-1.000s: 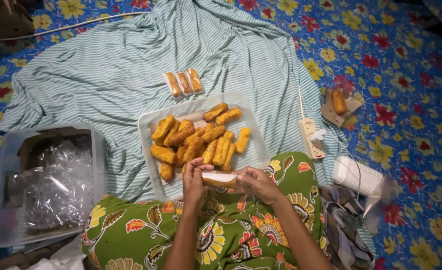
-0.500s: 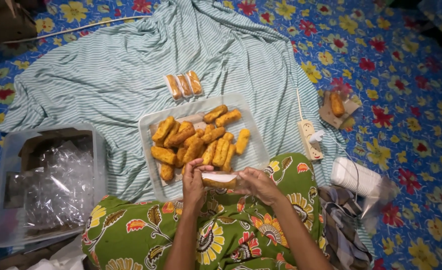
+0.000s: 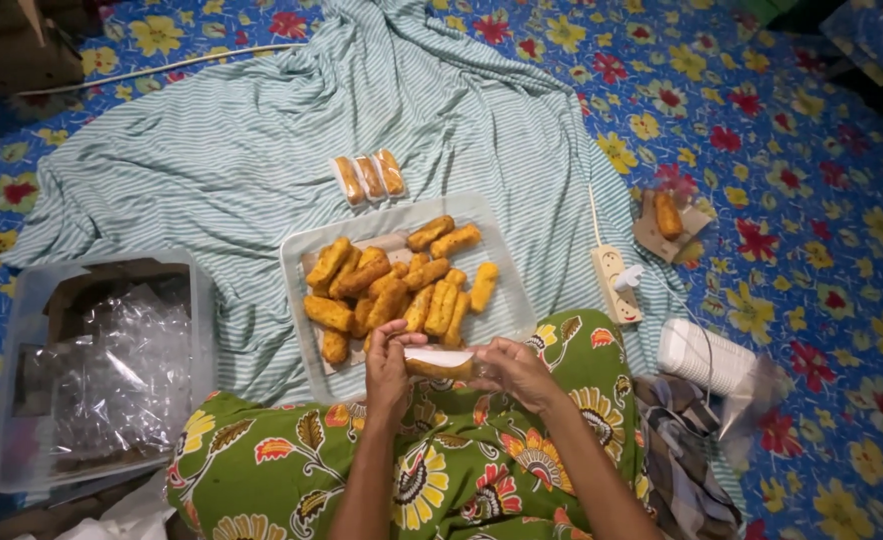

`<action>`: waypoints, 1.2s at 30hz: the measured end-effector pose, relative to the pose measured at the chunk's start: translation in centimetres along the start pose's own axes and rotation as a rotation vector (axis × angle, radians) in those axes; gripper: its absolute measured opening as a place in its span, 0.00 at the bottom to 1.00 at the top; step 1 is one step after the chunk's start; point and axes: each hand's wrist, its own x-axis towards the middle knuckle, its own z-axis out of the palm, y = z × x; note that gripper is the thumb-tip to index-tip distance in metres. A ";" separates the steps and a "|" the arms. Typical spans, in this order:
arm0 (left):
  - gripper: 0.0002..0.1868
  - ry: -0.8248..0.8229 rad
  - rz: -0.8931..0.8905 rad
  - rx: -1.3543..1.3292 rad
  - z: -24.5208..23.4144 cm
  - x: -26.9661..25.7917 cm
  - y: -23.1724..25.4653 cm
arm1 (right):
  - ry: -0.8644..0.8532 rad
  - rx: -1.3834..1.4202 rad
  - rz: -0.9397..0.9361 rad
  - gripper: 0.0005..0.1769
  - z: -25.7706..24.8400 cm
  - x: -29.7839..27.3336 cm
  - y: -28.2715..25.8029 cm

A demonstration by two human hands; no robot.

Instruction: Wrapping individual pieces of fried food in small paper squares for packaging.

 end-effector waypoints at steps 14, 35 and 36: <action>0.10 -0.034 -0.069 -0.005 0.6 -0.6 1.3 | 0.057 0.040 -0.023 0.12 0.3 -0.5 -0.4; 0.14 -0.077 -0.260 0.107 0.7 -0.5 0.4 | 0.102 0.087 -0.002 0.11 -0.8 -0.4 -0.7; 0.13 -0.072 -0.259 0.113 0.2 -0.2 -0.4 | 0.108 0.087 -0.003 0.11 -0.5 -0.6 -1.0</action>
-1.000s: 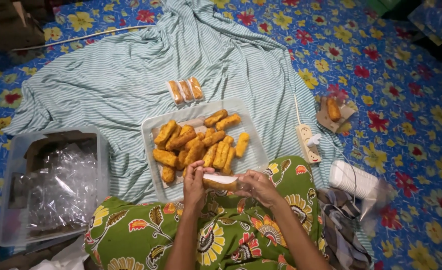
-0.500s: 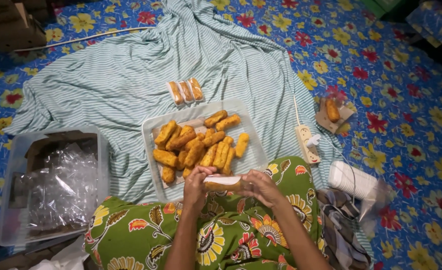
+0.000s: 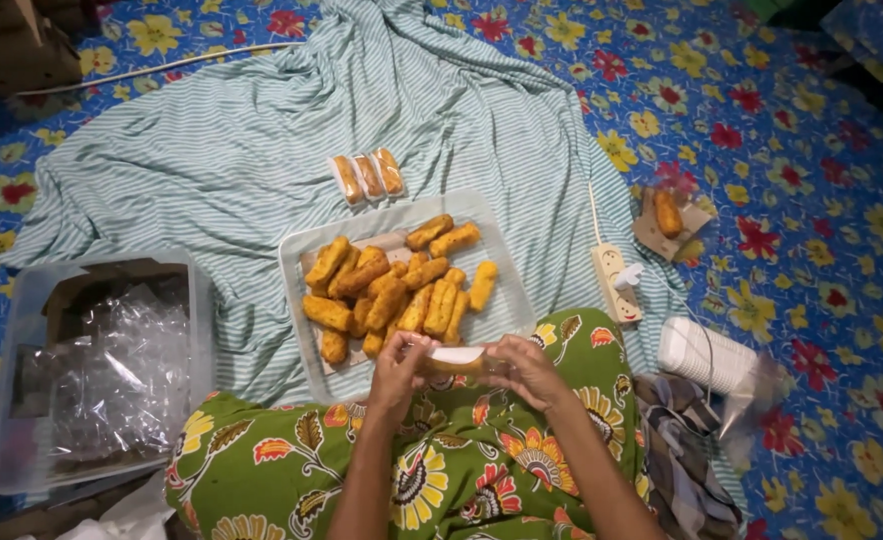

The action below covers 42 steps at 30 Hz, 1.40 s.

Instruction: Wrapping individual pieces of fried food in small paper squares for packaging.

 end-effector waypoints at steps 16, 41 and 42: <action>0.13 0.050 -0.025 -0.078 0.7 0.2 0.7 | -0.027 0.018 0.001 0.12 -0.3 1.2 0.8; 0.15 0.062 -0.019 -0.111 -0.6 1.0 -0.1 | -0.068 0.074 -0.008 0.09 -1.5 2.3 1.8; 0.15 0.054 -0.018 -0.101 -0.9 1.2 -0.4 | -0.082 0.079 -0.009 0.10 -1.6 2.3 1.9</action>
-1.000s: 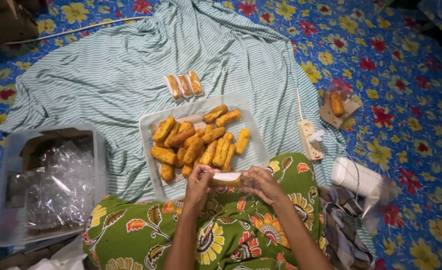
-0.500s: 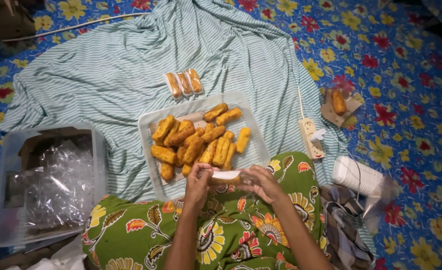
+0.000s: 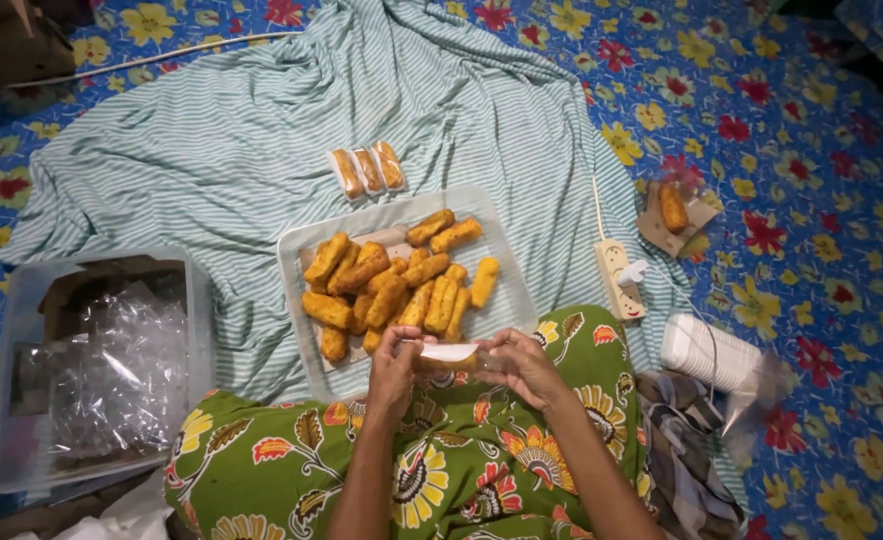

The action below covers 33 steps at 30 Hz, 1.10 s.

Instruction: Wrapping individual pieces of fried food in small paper squares for packaging.

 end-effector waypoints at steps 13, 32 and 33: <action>0.14 0.009 0.006 0.037 0.6 -1.0 0.9 | 0.099 -0.164 -0.092 0.13 2.0 -2.0 -2.1; 0.17 -0.052 0.048 0.201 0.8 -2.2 1.5 | -0.243 -1.424 -0.510 0.53 12.8 -4.4 -4.6; 0.18 -0.056 0.024 0.184 1.1 -3.0 2.2 | -0.276 -1.433 -0.418 0.56 13.3 -4.7 -4.9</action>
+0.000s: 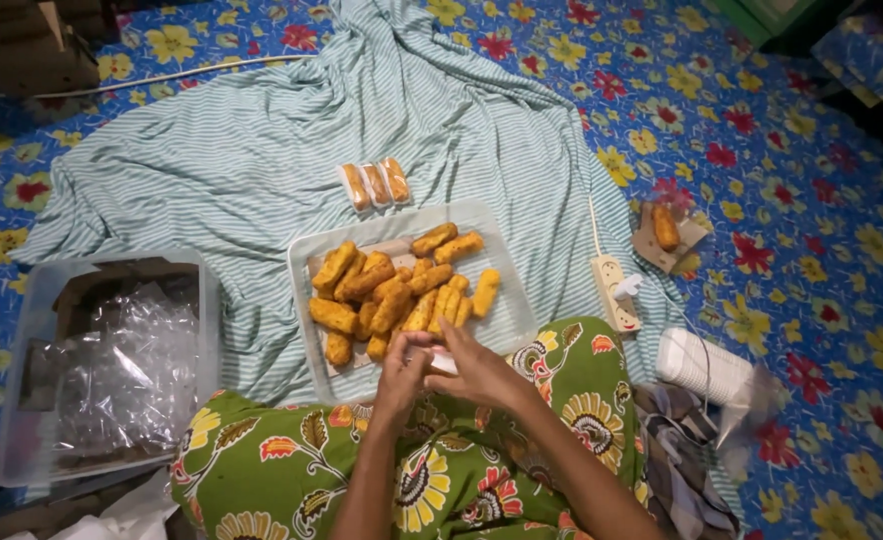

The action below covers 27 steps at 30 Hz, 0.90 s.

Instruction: Wrapping individual pieces of fried food in small paper squares for packaging.

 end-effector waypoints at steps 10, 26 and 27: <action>0.19 -0.042 0.111 0.237 1.8 -3.0 3.0 | -0.303 -0.056 0.240 0.56 -0.2 0.1 0.4; 0.19 -0.065 0.111 0.107 1.0 -0.7 0.6 | -0.191 0.134 0.183 0.47 -0.2 -0.8 -0.1; 0.19 -0.063 0.103 0.109 1.0 -0.9 0.9 | -0.180 0.144 0.186 0.47 0.0 -0.7 0.2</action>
